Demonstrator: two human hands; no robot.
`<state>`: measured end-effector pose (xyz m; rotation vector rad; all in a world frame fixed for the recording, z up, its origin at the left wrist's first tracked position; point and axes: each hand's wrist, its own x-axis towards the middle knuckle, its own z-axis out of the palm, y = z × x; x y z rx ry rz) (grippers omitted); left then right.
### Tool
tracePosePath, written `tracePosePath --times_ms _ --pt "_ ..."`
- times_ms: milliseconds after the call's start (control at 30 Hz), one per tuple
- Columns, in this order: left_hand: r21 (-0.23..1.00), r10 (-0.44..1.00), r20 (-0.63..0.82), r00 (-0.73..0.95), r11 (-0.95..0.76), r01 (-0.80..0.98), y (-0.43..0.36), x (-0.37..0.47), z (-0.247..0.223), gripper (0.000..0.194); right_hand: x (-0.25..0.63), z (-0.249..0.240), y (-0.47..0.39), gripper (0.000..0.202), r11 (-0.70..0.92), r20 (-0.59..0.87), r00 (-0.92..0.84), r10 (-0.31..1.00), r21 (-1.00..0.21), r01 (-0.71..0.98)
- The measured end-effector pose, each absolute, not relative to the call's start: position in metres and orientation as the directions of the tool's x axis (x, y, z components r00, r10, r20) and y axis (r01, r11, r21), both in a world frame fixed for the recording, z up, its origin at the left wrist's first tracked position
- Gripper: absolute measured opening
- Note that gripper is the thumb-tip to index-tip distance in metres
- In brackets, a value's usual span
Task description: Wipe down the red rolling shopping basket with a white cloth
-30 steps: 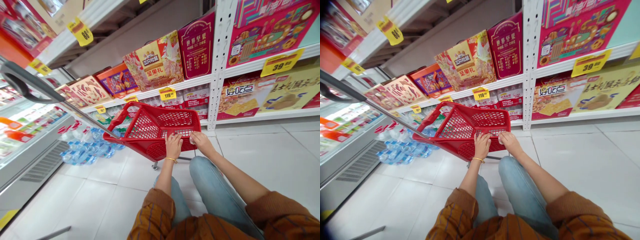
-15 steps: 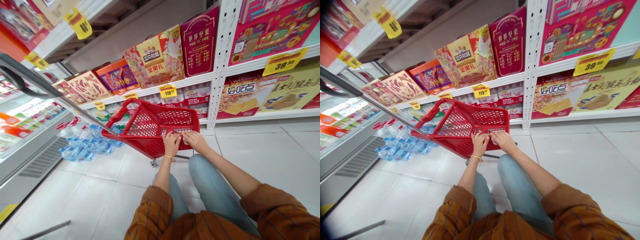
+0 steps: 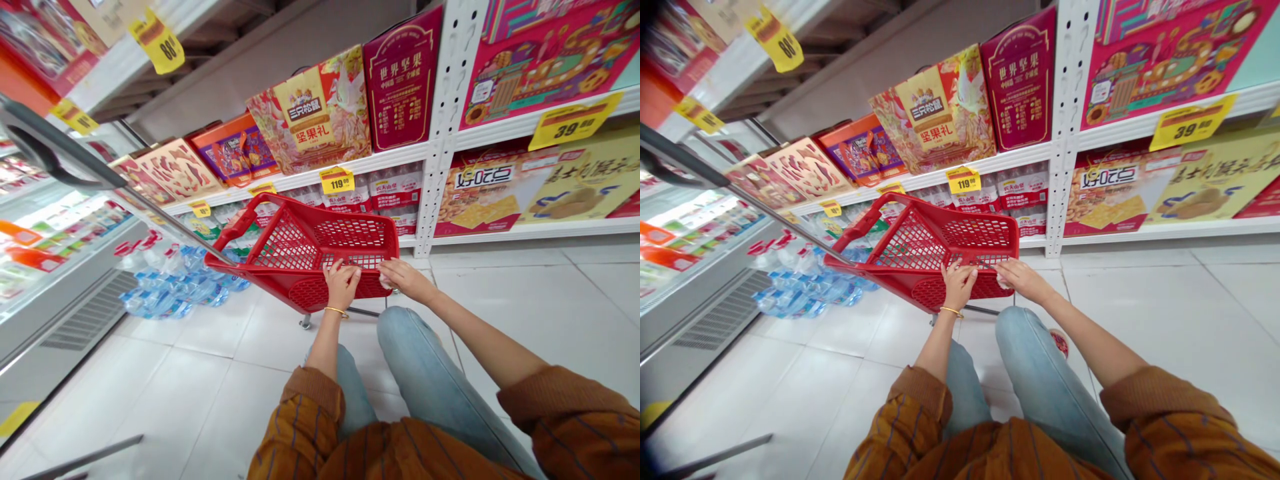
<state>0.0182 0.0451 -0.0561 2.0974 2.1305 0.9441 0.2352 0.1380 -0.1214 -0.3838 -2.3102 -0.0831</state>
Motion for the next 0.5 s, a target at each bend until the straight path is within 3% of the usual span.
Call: tracePosePath --times_ms 500 --pt "0.490 0.911 0.399 -0.109 -0.111 0.865 0.042 -0.018 -0.053 0.023 0.193 -0.112 0.103 0.035 0.911 0.713 -0.594 0.373 -0.160 0.380"
